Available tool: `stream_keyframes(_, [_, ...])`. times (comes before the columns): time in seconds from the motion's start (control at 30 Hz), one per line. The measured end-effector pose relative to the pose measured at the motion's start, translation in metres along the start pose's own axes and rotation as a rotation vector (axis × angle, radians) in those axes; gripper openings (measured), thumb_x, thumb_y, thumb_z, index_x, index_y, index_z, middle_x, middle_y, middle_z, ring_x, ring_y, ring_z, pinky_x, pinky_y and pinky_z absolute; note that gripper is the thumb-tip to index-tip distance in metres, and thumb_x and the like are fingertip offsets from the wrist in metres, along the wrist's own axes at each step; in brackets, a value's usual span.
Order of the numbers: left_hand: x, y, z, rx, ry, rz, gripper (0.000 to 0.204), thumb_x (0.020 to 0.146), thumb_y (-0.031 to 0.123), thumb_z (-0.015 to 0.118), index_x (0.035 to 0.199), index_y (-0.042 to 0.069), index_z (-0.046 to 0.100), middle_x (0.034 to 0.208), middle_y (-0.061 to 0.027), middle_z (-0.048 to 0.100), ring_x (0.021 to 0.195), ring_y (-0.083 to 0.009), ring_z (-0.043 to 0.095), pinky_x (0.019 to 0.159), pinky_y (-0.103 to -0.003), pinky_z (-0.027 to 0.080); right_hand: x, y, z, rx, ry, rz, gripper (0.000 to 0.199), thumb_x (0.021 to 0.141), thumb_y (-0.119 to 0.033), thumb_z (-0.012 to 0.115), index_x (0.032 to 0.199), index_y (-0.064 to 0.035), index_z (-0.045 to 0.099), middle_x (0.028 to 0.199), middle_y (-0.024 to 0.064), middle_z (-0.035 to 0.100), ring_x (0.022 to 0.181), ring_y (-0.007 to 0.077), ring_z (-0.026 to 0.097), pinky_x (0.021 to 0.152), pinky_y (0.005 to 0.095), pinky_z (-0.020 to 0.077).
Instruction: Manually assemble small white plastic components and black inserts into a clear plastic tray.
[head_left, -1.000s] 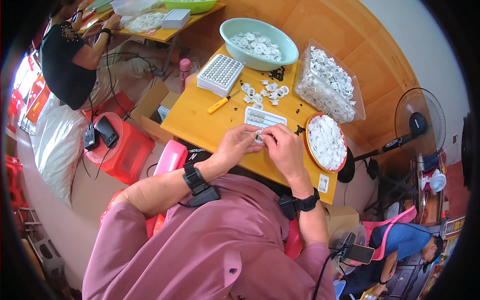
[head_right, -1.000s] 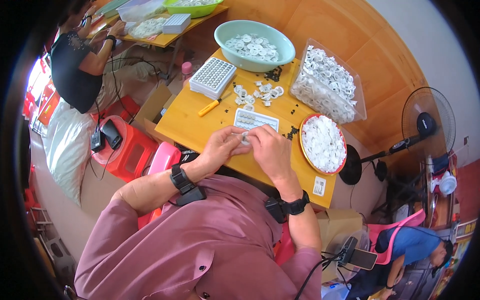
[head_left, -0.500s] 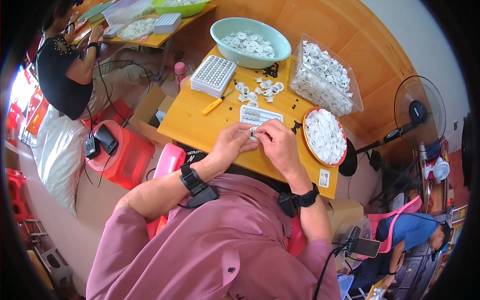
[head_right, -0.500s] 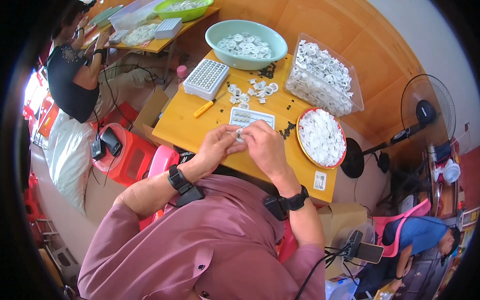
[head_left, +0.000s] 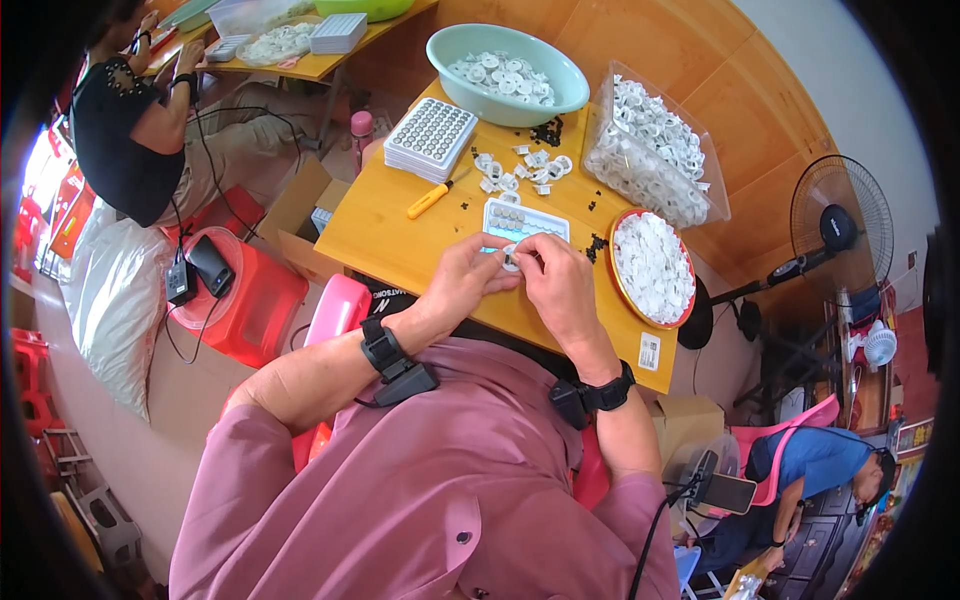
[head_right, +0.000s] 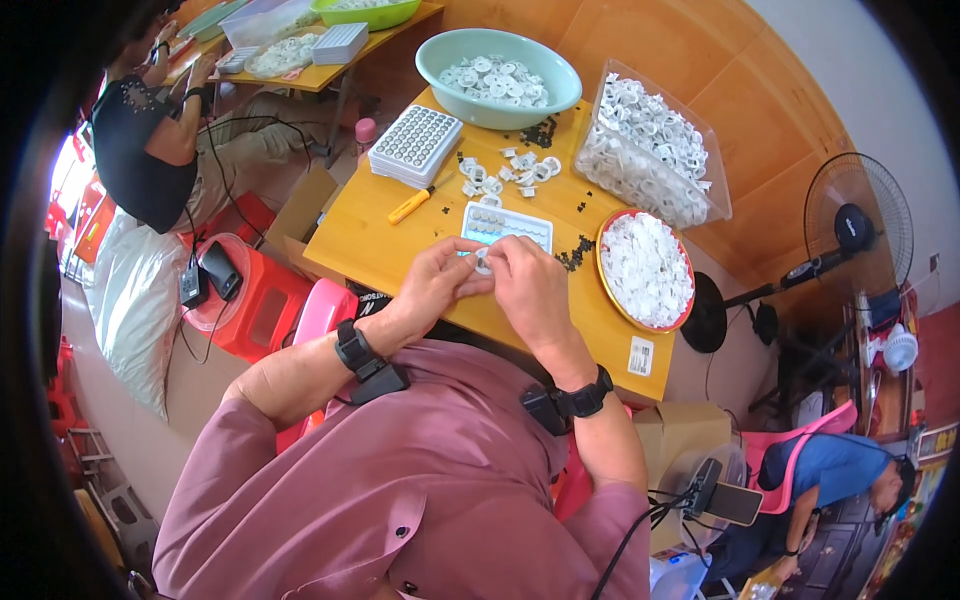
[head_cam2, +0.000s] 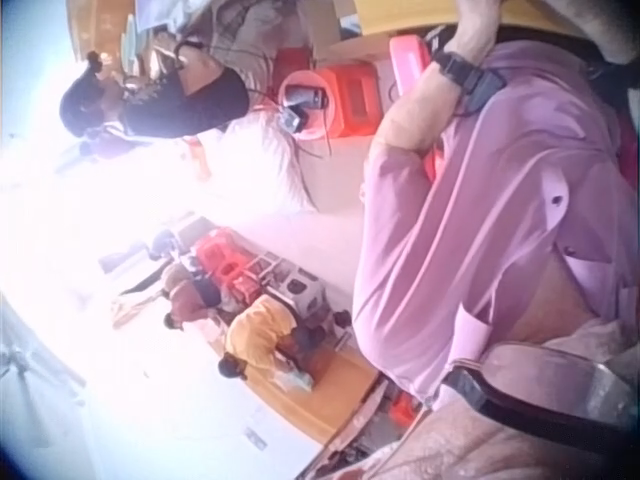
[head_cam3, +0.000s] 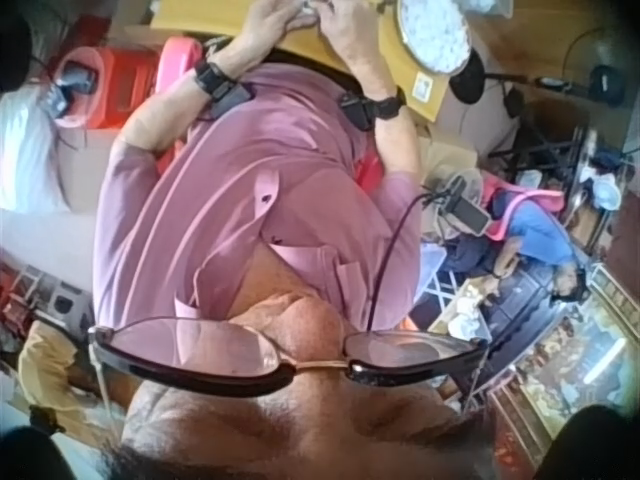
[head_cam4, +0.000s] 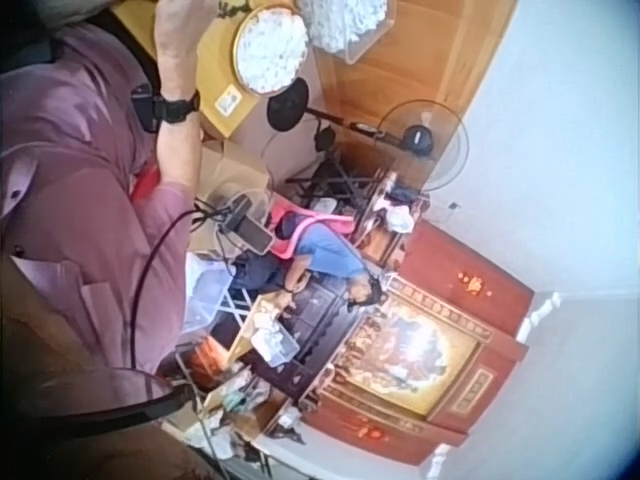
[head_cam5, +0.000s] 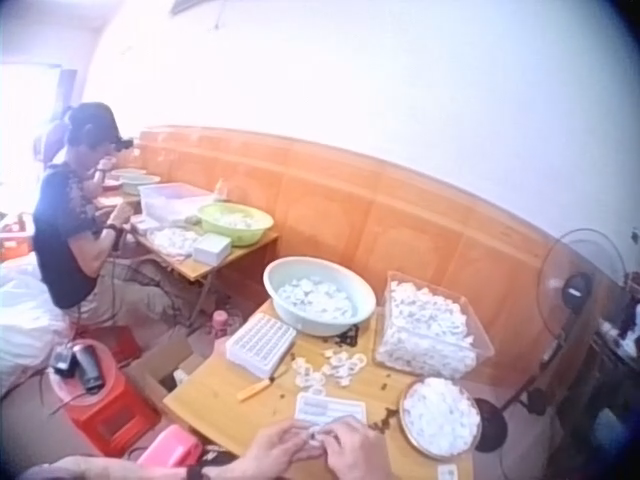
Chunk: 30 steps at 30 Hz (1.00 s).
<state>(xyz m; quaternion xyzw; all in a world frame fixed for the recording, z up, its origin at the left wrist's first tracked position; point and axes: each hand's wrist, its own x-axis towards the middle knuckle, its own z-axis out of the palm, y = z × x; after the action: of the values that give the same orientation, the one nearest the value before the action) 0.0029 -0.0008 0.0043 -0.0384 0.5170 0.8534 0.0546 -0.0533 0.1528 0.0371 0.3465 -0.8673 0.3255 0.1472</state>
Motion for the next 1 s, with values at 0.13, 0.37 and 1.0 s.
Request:
stream_keyframes(0.13, [0.007, -0.009, -0.003, -0.081, -0.023, 0.029, 0.027, 0.106, 0.012, 0.046, 0.125, -0.006, 0.052, 0.114, -0.0153, 0.065, 0.103, -0.0206, 0.069, 0.091, -0.029, 0.058, 0.002, 0.014, 0.000, 0.357, -0.067, 0.269, 0.010, 0.089, -0.009, 0.068, 0.092, 0.0002, 0.068, 0.081, 0.0148, 0.071, 0.070, 0.0233, 0.071, 0.063, 0.0340, 0.0538])
stream_keyframes(0.37, [0.005, -0.002, -0.002, -0.170, -0.032, -0.064, 0.025, 0.102, 0.007, 0.054, 0.122, -0.008, 0.054, 0.114, -0.0167, 0.065, 0.107, -0.0226, 0.068, 0.094, -0.031, 0.057, 0.008, 0.016, -0.019, 0.640, -0.207, 0.369, 0.013, 0.089, -0.007, 0.068, 0.095, 0.0049, 0.069, 0.082, 0.0100, 0.073, 0.070, 0.0121, 0.068, 0.062, 0.0277, 0.0542])
stream_keyframes(1.0, [-0.005, 0.008, 0.009, 0.109, -0.037, -0.068, 0.022, 0.096, 0.007, 0.063, 0.114, -0.004, 0.057, 0.097, -0.0150, 0.072, 0.085, -0.0182, 0.072, 0.079, -0.027, 0.058, 0.001, 0.125, -0.114, -0.205, 0.272, 0.584, 0.016, 0.084, -0.016, 0.068, 0.093, -0.0054, 0.076, 0.083, 0.0136, 0.074, 0.075, 0.0284, 0.071, 0.069, 0.0373, 0.0530])
